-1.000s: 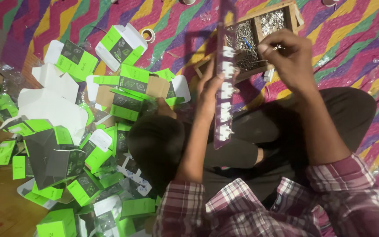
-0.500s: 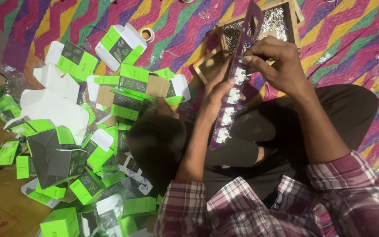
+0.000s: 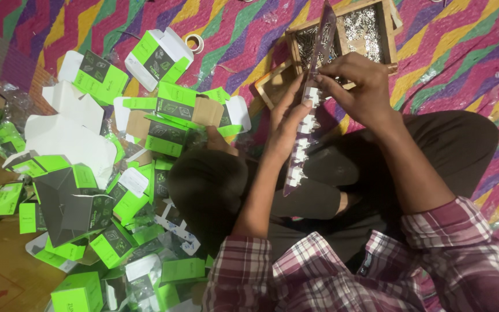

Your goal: The person sits on the floor and assembles white electrical sockets onto a purple mounting strip. They pick up sockets and fasteners from a wooden box, insert them into the strip, and secure them by hand. The person handles multiple sockets and fasteners one at a time.

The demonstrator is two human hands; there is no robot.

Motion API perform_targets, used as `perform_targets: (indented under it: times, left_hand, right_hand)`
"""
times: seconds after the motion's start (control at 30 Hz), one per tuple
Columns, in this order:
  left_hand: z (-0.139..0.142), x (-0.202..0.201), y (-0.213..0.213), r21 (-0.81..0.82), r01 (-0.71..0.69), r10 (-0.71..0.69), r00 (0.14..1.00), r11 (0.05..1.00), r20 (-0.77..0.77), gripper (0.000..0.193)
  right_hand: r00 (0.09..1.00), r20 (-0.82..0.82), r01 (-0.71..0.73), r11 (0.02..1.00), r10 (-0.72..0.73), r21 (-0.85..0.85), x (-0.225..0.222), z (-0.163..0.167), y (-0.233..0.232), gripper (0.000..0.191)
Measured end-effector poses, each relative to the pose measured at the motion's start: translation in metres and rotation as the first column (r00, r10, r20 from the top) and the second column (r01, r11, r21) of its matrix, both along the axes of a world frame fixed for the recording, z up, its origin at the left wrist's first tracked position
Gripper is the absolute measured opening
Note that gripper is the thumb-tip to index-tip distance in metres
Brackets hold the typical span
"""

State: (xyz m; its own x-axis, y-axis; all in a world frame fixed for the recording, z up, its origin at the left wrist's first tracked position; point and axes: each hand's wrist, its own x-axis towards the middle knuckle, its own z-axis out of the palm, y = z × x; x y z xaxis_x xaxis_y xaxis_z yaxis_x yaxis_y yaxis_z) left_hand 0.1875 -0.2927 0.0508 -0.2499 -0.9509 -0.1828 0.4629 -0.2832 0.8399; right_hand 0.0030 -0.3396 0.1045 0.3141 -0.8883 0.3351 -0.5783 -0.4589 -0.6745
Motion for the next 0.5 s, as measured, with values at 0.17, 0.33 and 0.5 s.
perform_targets:
  times: [0.17,0.33,0.5]
  left_hand:
    - [0.0019,-0.0012,-0.0015,-0.075,-0.016,0.018,0.999,0.997,0.033,0.062]
    - [0.0053,-0.0028,0.0023,-0.084,-0.001,0.008,0.997,0.996,0.082,0.061]
    - [0.0060,-0.0014,0.0022,-0.119,0.018,-0.010,0.997,0.993,0.075,0.059]
  right_hand:
    - [0.998,0.060,0.013,0.994,-0.020,0.112,-0.0030,0.0016,-0.0015,0.010]
    - [0.999,0.047,0.003,0.996,-0.007,0.092,-0.0067,0.0025,-0.0017,0.008]
    - [0.951,0.277,0.030,0.934,-0.136,0.356,-0.0001,-0.0043,0.0021,0.010]
